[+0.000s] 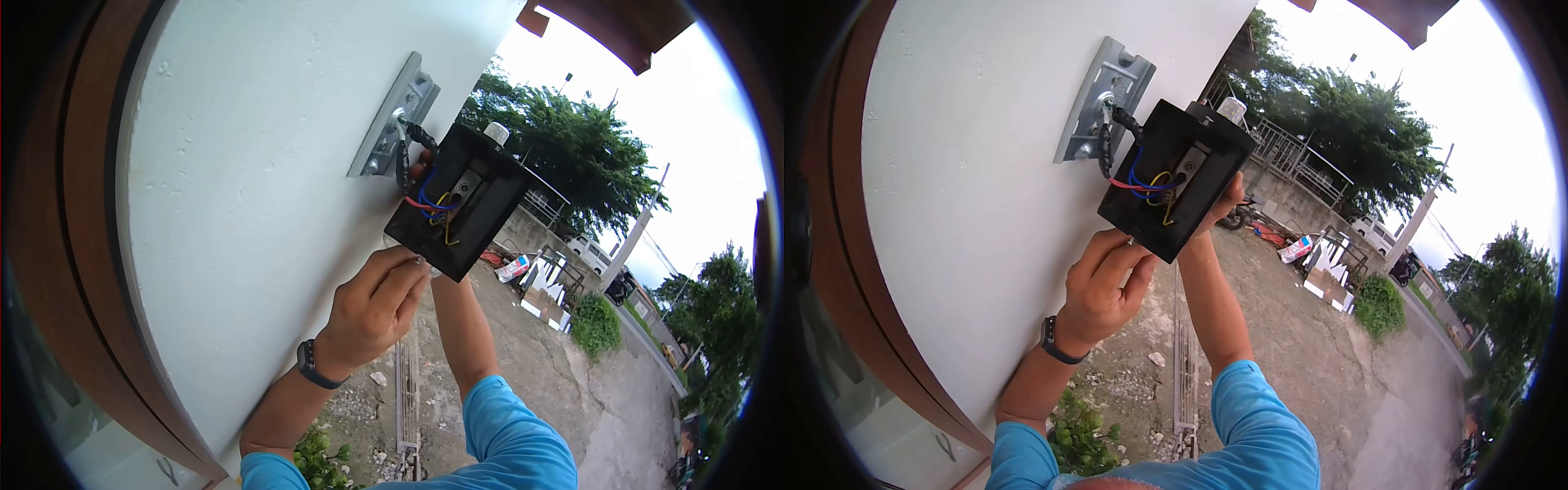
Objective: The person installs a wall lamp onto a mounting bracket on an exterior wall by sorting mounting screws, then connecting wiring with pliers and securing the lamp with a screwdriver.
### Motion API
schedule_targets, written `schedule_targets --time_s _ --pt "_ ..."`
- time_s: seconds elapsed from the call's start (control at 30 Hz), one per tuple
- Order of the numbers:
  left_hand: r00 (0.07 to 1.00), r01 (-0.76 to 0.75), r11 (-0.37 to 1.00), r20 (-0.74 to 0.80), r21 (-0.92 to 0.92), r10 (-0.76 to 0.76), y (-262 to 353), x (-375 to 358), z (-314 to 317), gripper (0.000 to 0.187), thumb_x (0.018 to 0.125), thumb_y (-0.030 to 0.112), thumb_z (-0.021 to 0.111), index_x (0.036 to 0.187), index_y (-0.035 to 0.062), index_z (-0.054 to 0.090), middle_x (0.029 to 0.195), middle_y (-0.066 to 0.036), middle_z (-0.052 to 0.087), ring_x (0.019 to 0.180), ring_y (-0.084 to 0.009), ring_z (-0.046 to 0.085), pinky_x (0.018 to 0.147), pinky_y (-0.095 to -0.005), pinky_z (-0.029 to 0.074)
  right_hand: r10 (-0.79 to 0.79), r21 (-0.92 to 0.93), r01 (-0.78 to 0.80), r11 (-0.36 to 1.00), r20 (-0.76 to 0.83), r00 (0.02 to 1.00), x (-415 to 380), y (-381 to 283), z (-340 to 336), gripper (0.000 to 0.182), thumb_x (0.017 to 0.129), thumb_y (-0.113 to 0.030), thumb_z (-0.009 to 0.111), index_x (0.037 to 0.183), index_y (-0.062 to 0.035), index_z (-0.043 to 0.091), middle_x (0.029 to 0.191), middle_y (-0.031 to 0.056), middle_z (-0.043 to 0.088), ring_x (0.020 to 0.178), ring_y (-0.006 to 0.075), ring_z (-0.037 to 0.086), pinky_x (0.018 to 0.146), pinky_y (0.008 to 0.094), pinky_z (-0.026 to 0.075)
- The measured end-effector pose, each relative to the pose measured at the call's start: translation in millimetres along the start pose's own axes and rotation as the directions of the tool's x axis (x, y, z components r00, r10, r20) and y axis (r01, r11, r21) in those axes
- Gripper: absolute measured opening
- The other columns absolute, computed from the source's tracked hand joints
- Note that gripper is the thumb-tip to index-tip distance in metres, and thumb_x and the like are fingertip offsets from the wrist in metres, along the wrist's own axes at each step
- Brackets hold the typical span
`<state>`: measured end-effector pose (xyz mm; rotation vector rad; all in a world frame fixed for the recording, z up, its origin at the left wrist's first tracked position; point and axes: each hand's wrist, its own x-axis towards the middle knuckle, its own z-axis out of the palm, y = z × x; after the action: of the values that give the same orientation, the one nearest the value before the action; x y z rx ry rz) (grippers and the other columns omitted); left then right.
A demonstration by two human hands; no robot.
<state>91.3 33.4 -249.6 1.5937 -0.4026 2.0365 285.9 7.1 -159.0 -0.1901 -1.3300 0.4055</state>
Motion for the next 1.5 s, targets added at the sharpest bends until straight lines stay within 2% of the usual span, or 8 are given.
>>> schedule_targets --time_s 0.37,0.47,0.57,0.73,0.87,1.03,1.17,1.5 --pt "0.999 -0.038 0.998 0.008 0.045 0.037 -1.4 -2.9 -0.4 0.024 0.083 -0.003 0.075 0.105 0.0007 0.067 0.106 -0.014 0.066 0.085 -0.0273 0.07 0.069 -0.034 0.059 0.014 0.036 -0.015 0.999 0.028 1.0 -5.4 0.6 4.1 0.064 0.094 -0.058 0.053 0.131 -0.0065 0.061 0.129 0.014 0.064 0.117 0.0286 0.062 0.1 0.044 0.053" --pt "0.999 -0.044 0.998 0.013 0.055 0.043 0.8 -1.2 -1.4 0.023 0.083 -0.002 0.075 0.105 0.0006 0.067 0.106 -0.014 0.065 0.085 -0.0273 0.07 0.069 -0.0341 0.059 0.024 -0.014 -0.025 1.0 -0.048 0.999 -6.5 -1.6 0.3 0.063 0.094 -0.057 0.053 0.13 -0.0064 0.061 0.126 0.0141 0.065 0.115 0.0282 0.063 0.099 0.0439 0.054" --pt "0.999 -0.049 0.996 0.022 0.071 0.048 2.0 -1.3 -1.9 0.023 0.084 -0.002 0.075 0.106 0.0007 0.067 0.106 -0.014 0.065 0.085 -0.0274 0.07 0.069 -0.0342 0.059 -0.023 0.044 0.019 0.999 0.088 0.996 -5.1 -3.0 8.8 0.062 0.094 -0.056 0.053 0.129 -0.0061 0.061 0.125 0.0141 0.066 0.113 0.028 0.064 0.097 0.0438 0.054" --pt "0.998 -0.06 0.994 0.032 0.095 0.057 2.5 -2.0 -1.8 0.024 0.084 -0.002 0.074 0.107 0.0009 0.067 0.107 -0.014 0.065 0.086 -0.0277 0.07 0.069 -0.0343 0.059 -0.017 0.112 0.001 0.994 0.143 0.99 -2.9 -2.1 9.2 0.062 0.094 -0.055 0.054 0.129 -0.005 0.061 0.124 0.0142 0.066 0.112 0.0281 0.065 0.096 0.0433 0.055" --pt "0.997 -0.065 0.992 0.04 0.105 0.061 4.2 -1.1 -1.9 0.025 0.083 -0.002 0.074 0.107 0.0009 0.067 0.108 -0.014 0.065 0.089 -0.0281 0.071 0.071 -0.0342 0.06 -0.047 0.057 0.043 0.997 0.059 0.997 -4.3 -1.4 21.6 0.062 0.094 -0.055 0.054 0.128 -0.0044 0.061 0.123 0.0142 0.067 0.111 0.0278 0.065 0.096 0.0431 0.055" --pt "0.997 -0.065 0.993 0.038 0.098 0.062 3.0 -4.0 -2.8 0.025 0.083 -0.003 0.074 0.107 0.0003 0.067 0.108 -0.014 0.065 0.09 -0.0285 0.07 0.073 -0.0341 0.06 -0.029 0.027 0.027 0.999 0.076 0.997 -6.2 -0.4 18.1 0.061 0.094 -0.055 0.053 0.128 -0.0047 0.061 0.123 0.0137 0.067 0.111 0.0277 0.065 0.096 0.0431 0.055" --pt "0.999 -0.042 0.997 0.011 0.066 0.041 3.2 -4.8 -0.3 0.025 0.082 -0.002 0.077 0.105 0.0018 0.069 0.104 -0.014 0.065 0.087 -0.029 0.069 0.071 -0.0357 0.056 -0.042 0.016 0.041 0.999 0.108 0.993 -5.0 -2.0 13.8 0.062 0.094 -0.057 0.052 0.128 -0.0048 0.061 0.123 0.0136 0.066 0.111 0.0276 0.065 0.095 0.0427 0.055" --pt "0.998 -0.058 0.994 0.014 0.088 0.057 2.8 -3.6 -2.0 0.026 0.083 -0.005 0.074 0.107 0.0011 0.067 0.107 -0.014 0.064 0.086 -0.0276 0.07 0.069 -0.0348 0.059 -0.035 0.015 0.035 0.999 0.001 0.999 -9.0 0.0 17.2 0.058 0.096 -0.054 0.051 0.128 -0.0064 0.061 0.124 0.0132 0.067 0.11 0.0269 0.066 0.094 0.0427 0.057"
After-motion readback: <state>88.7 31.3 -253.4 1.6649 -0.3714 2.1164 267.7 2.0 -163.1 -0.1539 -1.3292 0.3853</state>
